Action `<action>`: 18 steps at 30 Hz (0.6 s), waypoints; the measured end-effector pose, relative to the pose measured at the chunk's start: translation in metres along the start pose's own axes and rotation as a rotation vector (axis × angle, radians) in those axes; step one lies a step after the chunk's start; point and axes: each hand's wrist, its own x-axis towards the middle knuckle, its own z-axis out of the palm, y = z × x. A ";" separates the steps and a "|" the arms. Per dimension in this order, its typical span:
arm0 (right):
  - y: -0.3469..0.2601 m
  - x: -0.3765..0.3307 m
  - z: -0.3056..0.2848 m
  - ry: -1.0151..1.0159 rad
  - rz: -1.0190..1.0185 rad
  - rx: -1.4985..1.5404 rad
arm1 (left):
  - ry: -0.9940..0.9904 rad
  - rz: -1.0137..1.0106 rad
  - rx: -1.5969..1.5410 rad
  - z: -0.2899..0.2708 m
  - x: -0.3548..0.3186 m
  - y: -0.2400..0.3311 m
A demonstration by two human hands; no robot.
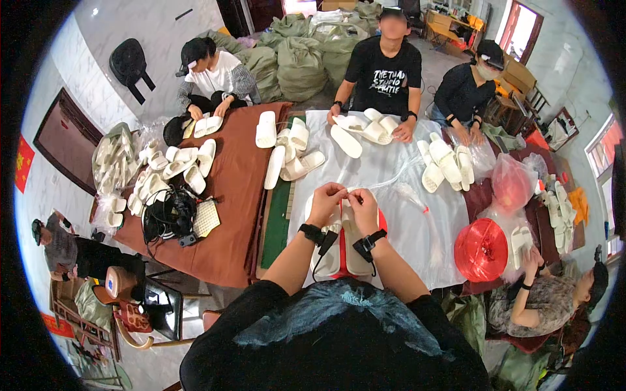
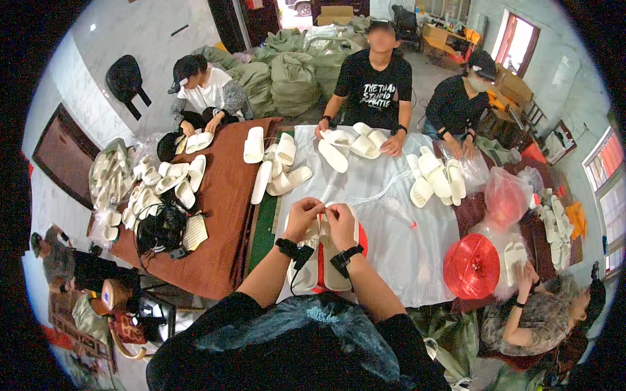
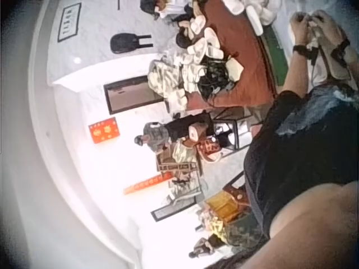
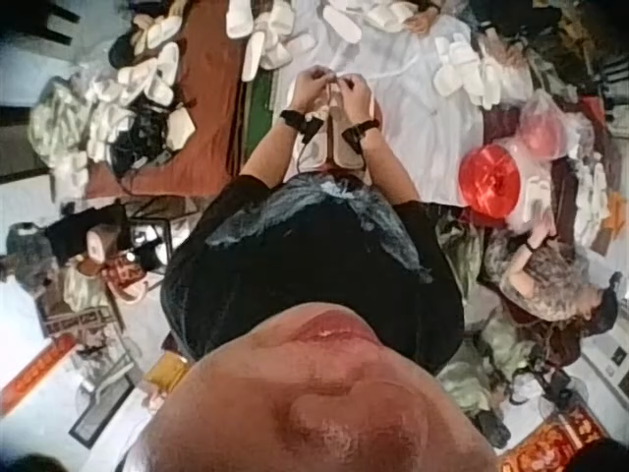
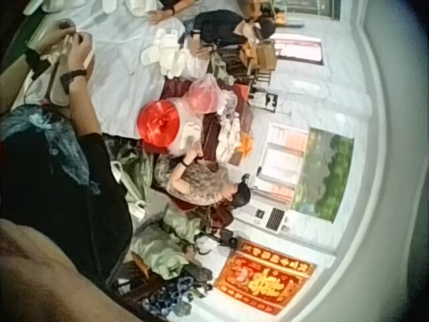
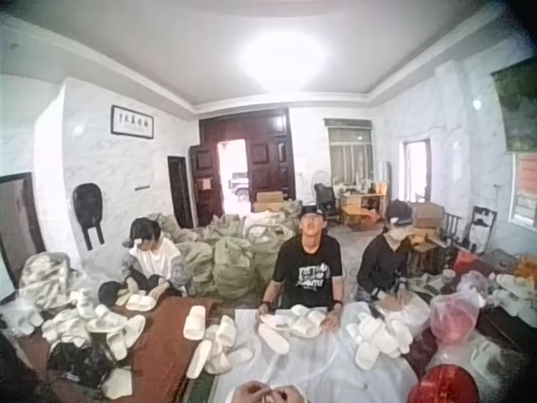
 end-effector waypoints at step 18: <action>0.010 -0.002 0.001 0.005 0.117 0.105 | -0.035 -0.059 -0.109 -0.002 -0.007 0.000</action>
